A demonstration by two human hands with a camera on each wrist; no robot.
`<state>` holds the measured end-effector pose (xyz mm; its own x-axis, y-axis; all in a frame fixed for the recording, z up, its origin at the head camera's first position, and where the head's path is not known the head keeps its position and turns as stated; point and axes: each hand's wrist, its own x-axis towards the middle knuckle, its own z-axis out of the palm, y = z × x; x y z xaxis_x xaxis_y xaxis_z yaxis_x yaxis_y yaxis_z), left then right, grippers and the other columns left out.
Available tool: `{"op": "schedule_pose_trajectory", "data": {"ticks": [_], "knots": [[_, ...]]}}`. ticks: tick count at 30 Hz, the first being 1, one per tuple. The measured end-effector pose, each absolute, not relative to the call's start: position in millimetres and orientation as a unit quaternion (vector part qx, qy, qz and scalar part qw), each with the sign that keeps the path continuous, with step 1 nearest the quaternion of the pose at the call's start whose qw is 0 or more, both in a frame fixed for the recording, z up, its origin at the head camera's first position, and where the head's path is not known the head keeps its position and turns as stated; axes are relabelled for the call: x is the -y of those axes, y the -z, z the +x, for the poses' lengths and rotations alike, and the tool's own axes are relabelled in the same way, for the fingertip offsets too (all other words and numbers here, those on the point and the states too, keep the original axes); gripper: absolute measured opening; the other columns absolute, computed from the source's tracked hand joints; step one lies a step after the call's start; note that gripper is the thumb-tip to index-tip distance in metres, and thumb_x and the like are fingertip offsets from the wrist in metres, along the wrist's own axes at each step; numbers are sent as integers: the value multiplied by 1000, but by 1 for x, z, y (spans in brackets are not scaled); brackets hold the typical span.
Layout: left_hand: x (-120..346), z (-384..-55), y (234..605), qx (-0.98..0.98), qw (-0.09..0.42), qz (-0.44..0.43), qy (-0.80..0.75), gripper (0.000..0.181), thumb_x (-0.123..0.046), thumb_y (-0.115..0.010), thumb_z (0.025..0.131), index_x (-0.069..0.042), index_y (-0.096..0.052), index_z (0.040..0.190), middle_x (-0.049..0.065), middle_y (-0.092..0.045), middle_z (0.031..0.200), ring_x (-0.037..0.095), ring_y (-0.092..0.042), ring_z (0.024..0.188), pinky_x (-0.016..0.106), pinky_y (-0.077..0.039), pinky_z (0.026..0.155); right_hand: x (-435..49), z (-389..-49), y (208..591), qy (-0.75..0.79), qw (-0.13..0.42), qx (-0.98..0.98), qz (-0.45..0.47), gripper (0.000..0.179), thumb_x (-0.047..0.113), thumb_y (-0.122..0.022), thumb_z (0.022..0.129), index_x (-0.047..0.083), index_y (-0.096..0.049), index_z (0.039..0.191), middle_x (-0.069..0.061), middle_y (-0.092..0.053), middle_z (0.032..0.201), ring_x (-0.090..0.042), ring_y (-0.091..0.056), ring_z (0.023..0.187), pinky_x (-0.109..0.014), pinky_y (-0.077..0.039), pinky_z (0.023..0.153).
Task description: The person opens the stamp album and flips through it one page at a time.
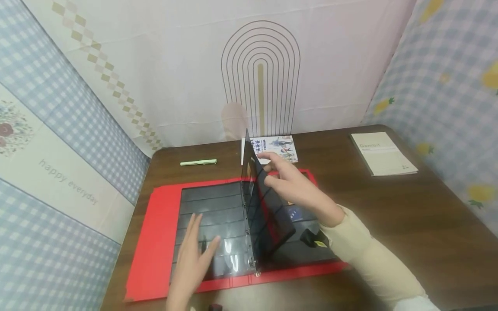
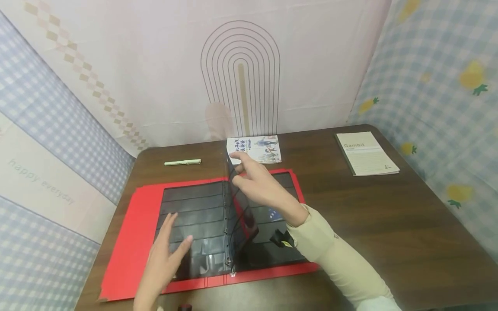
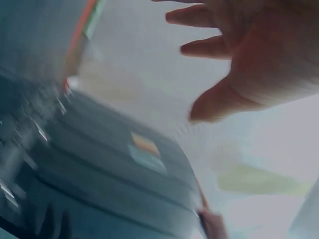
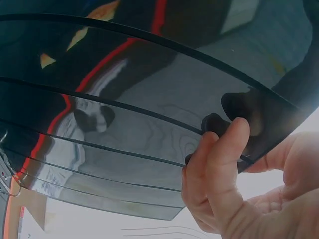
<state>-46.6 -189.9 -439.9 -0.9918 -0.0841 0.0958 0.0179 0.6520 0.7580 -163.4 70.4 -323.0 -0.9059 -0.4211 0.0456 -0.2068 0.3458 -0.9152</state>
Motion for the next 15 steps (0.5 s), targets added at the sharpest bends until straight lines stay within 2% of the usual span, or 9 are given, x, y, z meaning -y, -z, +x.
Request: {"op": "schedule_pose_trajectory", "data": {"ticks": [3,4,7,10,12,15], "knots": [[180,-56,425,882,92,-3,463,69,-35,-62,102,-15,-30,160,8,-23,166,35,-25,149,68,-25,112,-69,-165,324,528,84,-821,-199,65,0,-47,86,8,-40,151,-20,-55,128,-27,-57,89,-32,-45,60],[177,-58,421,873,101,-8,478,67,-34,-60,103,-16,-30,160,8,-25,165,34,-27,149,66,-27,112,-68,-166,324,525,79,-823,-203,65,0,-47,86,7,-41,150,-20,-55,128,-27,-58,97,-33,-46,66],[170,-64,411,846,121,-25,519,61,-28,-56,105,-16,-31,159,10,-30,163,34,-35,145,62,-36,109,-65,-166,325,513,70,-829,-212,64,-1,-47,85,5,-42,149,-19,-58,125,-26,-58,102,-36,-46,74],[164,-67,401,825,129,-46,548,56,-26,-52,107,-15,-33,158,13,-34,160,36,-41,141,61,-40,106,-61,-166,324,509,67,-829,-221,64,-2,-48,84,4,-44,148,-19,-61,118,-22,-58,82,-34,-45,69],[160,-69,396,819,127,-58,556,54,-26,-50,107,-16,-33,158,11,-36,160,36,-44,140,62,-41,105,-59,-166,325,509,66,-829,-223,62,-2,-48,85,4,-44,147,-18,-62,114,-19,-53,67,-33,-44,65],[155,-72,388,819,111,-76,558,55,-28,-49,108,-18,-32,159,7,-36,160,34,-45,139,62,-42,103,-54,-164,324,517,70,-824,-221,62,-1,-49,85,6,-45,146,-17,-61,113,-16,-50,59,-32,-46,61]]}}
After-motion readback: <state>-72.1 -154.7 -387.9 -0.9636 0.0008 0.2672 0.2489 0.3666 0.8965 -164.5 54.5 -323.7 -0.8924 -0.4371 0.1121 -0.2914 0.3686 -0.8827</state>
